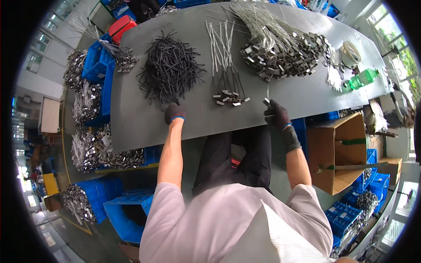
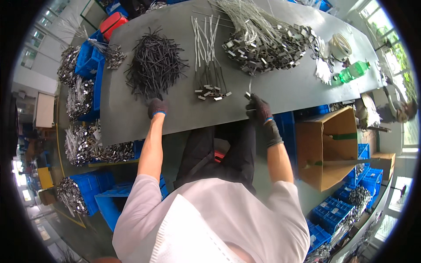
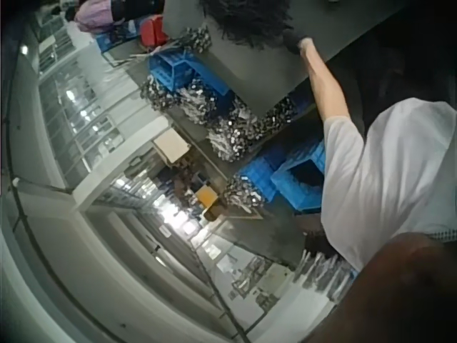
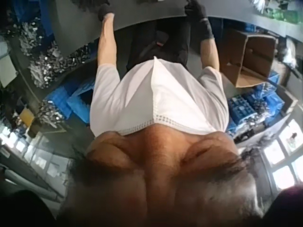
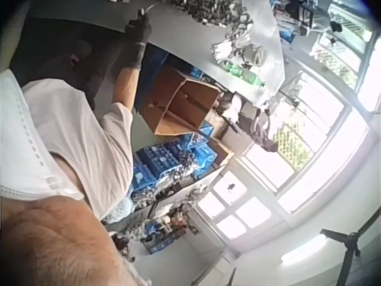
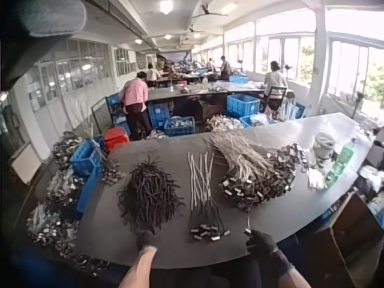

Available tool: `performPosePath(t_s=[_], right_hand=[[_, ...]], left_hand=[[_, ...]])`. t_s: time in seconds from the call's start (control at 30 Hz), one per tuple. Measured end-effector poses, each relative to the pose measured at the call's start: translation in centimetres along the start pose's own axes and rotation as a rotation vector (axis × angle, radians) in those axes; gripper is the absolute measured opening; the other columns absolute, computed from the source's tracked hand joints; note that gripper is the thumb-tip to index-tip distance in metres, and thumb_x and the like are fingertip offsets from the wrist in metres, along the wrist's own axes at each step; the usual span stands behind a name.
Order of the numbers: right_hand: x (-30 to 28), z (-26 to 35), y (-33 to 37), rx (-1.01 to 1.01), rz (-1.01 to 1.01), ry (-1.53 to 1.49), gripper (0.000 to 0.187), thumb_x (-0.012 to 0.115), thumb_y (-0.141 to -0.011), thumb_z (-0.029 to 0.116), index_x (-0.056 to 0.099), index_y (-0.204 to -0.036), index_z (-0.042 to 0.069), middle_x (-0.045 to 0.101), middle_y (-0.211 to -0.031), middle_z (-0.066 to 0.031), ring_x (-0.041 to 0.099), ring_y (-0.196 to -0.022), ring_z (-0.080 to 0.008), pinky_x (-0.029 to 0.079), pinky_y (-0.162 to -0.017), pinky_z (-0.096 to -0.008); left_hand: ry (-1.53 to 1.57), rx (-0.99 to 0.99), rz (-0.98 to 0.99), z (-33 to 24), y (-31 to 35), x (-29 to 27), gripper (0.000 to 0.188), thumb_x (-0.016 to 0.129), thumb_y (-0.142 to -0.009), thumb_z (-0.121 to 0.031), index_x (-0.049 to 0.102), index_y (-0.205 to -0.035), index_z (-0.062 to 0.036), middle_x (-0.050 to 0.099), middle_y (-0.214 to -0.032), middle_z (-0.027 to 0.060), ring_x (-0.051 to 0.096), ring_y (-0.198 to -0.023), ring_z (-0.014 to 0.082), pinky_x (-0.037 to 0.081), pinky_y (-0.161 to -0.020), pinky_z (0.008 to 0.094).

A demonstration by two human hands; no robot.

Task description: Manually sorting and organizing electronic cable harnesses with connectors on a workbench.

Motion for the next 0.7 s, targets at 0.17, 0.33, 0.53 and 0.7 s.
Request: performPosePath(t_s=[0.17, 0.33, 0.53, 0.7], right_hand=[[1.2, -2.4, -2.4, -0.063, -0.315, -0.379, 0.054, 0.071, -0.089, 0.049, 0.063, -0.118, 0.005, 0.069, -0.093, -0.0129, 0.062, -0.065, -0.0225, 0.052, -0.059, -0.0313], [-9.3, -0.9, -3.8, -0.326, -0.853, 0.237, 0.064, 0.075, -0.084, 0.051, 0.062, -0.121, 0.000, 0.072, -0.100, -0.0175, 0.070, -0.082, -0.0258, 0.055, -0.074, -0.0359], [-2.4, 4.5, -2.0, -0.254, -0.899, 1.050, 0.068, 0.067, -0.079, 0.060, 0.066, -0.115, 0.001, 0.069, -0.115, -0.0254, 0.063, -0.113, -0.0445, 0.050, -0.096, -0.0500], [-0.8, 4.7, -0.9, -0.326, -0.547, 1.539, 0.045, 0.069, -0.083, 0.040, 0.066, -0.110, 0.004, 0.070, -0.109, -0.0245, 0.066, -0.106, -0.0417, 0.053, -0.090, -0.0466]], left_hand=[[-0.017, 0.110, -0.023, 1.7, -2.9, 3.4, 0.043, 0.059, -0.086, -0.039, 0.073, -0.101, -0.0013, 0.069, -0.112, 0.0260, 0.067, -0.105, 0.0448, 0.056, -0.084, 0.0512], [0.698, -0.162, 0.416, 2.5, -0.2, 8.0, 0.032, 0.063, -0.092, -0.033, 0.072, -0.089, -0.0026, 0.074, -0.083, 0.0189, 0.073, -0.067, 0.0293, 0.058, -0.055, 0.0416], [1.303, -0.371, 0.498, 6.0, 4.6, 9.8, 0.017, 0.067, -0.092, -0.022, 0.070, -0.088, -0.0064, 0.073, -0.078, 0.0097, 0.069, -0.058, 0.0178, 0.054, -0.046, 0.0321], [1.398, -0.262, 0.519, 2.9, 6.8, 6.9, 0.012, 0.068, -0.092, -0.018, 0.070, -0.090, -0.0064, 0.074, -0.081, 0.0091, 0.070, -0.062, 0.0181, 0.056, -0.052, 0.0314]])
Point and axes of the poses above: each hand's wrist, its own y-axis away from the middle knuckle, its own x-axis out of the palm, z = x × y, the point moved 7 cm from there along -y, towards the middle knuckle
